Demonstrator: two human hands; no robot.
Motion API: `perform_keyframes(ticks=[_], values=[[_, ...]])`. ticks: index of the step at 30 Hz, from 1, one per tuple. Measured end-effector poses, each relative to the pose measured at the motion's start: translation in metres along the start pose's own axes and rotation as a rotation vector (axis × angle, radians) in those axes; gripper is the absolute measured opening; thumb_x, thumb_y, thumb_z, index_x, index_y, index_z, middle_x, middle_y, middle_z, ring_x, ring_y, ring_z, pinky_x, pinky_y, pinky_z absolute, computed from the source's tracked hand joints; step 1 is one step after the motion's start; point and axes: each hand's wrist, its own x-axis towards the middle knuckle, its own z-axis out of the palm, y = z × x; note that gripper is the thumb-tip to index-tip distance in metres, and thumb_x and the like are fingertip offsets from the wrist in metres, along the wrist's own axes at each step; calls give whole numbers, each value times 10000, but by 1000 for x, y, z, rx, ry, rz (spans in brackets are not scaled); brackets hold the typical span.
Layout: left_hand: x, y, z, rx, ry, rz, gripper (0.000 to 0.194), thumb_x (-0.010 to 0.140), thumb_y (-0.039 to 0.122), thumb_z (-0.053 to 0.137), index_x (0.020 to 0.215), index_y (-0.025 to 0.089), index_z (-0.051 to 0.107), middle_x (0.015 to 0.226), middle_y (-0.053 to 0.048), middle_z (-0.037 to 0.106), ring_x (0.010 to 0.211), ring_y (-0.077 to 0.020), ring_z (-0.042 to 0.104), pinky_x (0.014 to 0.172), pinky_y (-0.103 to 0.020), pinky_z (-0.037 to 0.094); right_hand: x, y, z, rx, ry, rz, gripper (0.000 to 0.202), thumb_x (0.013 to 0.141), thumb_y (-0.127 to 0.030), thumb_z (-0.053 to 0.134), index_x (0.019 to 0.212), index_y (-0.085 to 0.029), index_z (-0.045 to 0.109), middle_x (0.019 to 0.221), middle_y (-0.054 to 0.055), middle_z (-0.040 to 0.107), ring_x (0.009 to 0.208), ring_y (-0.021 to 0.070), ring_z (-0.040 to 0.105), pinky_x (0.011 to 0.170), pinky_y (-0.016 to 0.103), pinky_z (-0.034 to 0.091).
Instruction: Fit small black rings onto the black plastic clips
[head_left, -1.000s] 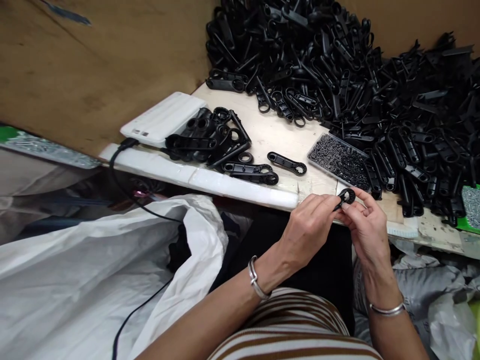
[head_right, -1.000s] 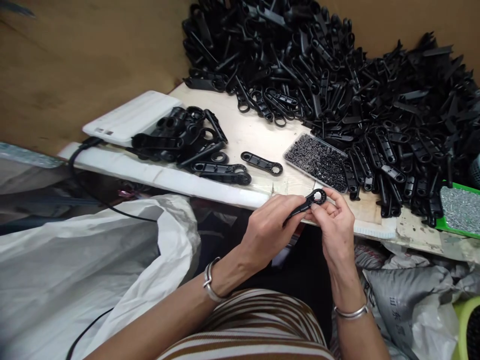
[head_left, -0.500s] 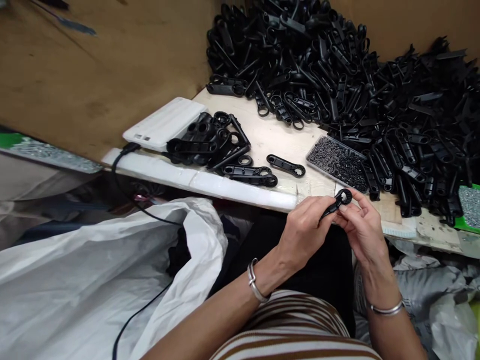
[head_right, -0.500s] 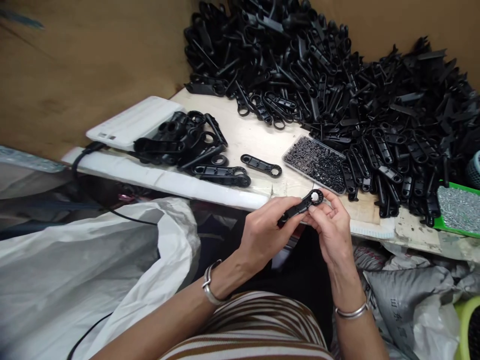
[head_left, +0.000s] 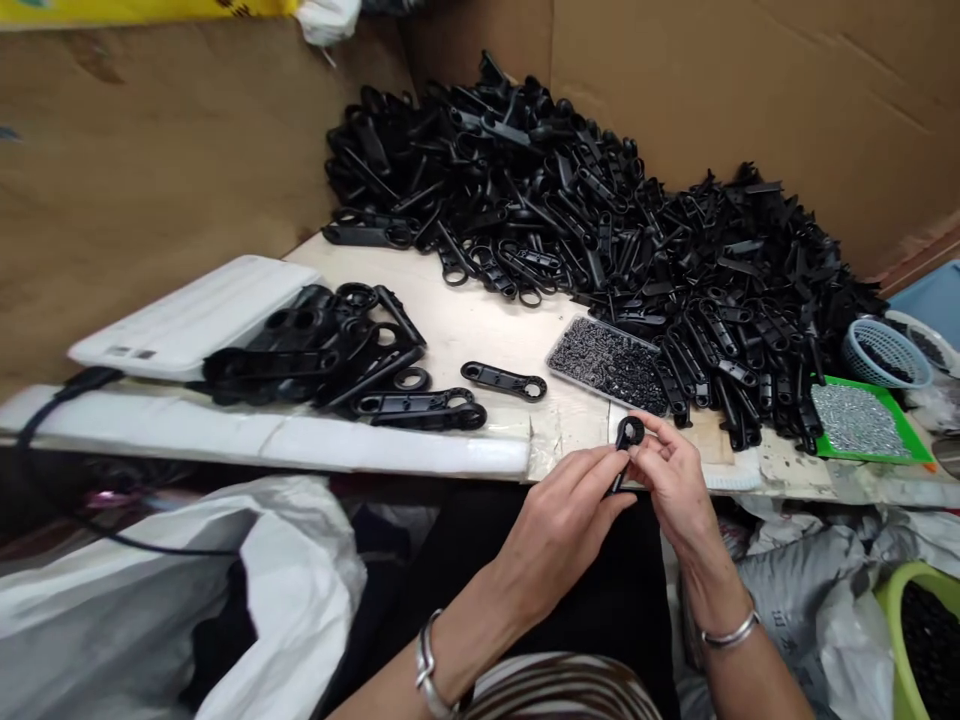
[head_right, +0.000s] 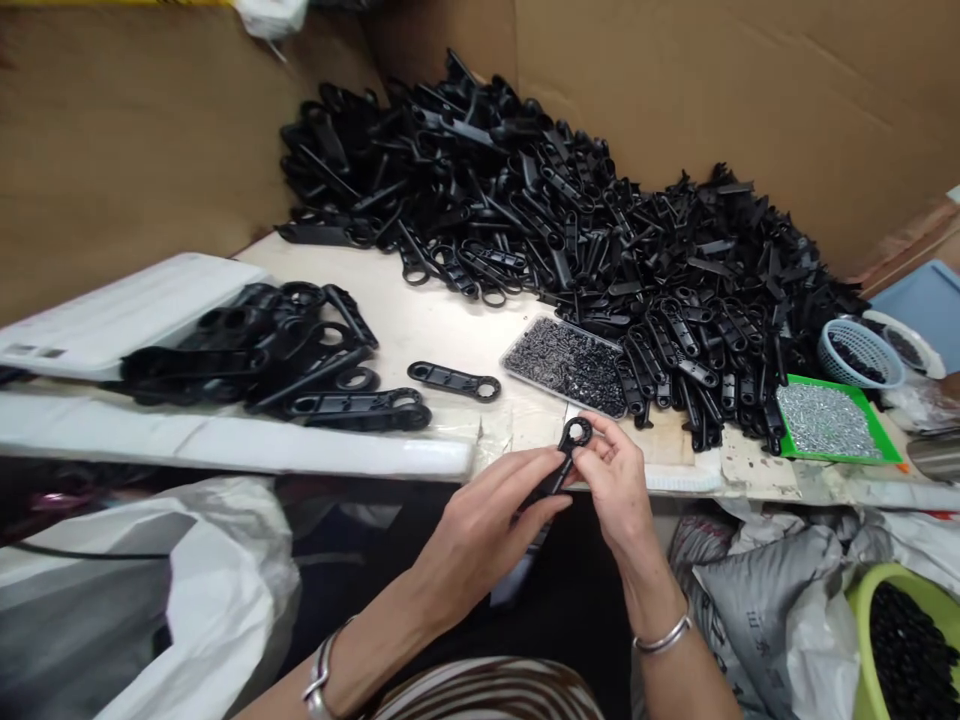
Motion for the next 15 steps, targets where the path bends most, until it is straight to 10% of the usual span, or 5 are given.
perform_keyframes(ticks=[6,10,15], values=[[9,-22,-35,253,50,127,202,897,124,569,1097,142,587,1089,-96,694,1077,-220,627,976,-381,508,31,-31,-61,-303,152,-184,521,731,-287,672,1239,-201,600,736,-17,572,640,174,556,615,316,501],[18,-52,-68,499,141,13,137,903,121,548,1019,137,619,1015,-89,702,1022,-234,622,924,-404,500,71,-70,-88,-1169,354,-574,527,838,-207,462,1358,-163,538,998,104,664,880,266,633,849,440,493],[33,-70,-88,584,-91,-161,229,956,116,412,1041,159,621,1115,-82,668,1089,-228,555,943,-416,434,119,-89,-88,-1456,218,-862,520,917,-168,303,1400,-179,494,1294,153,561,1120,358,548,896,502,449]])
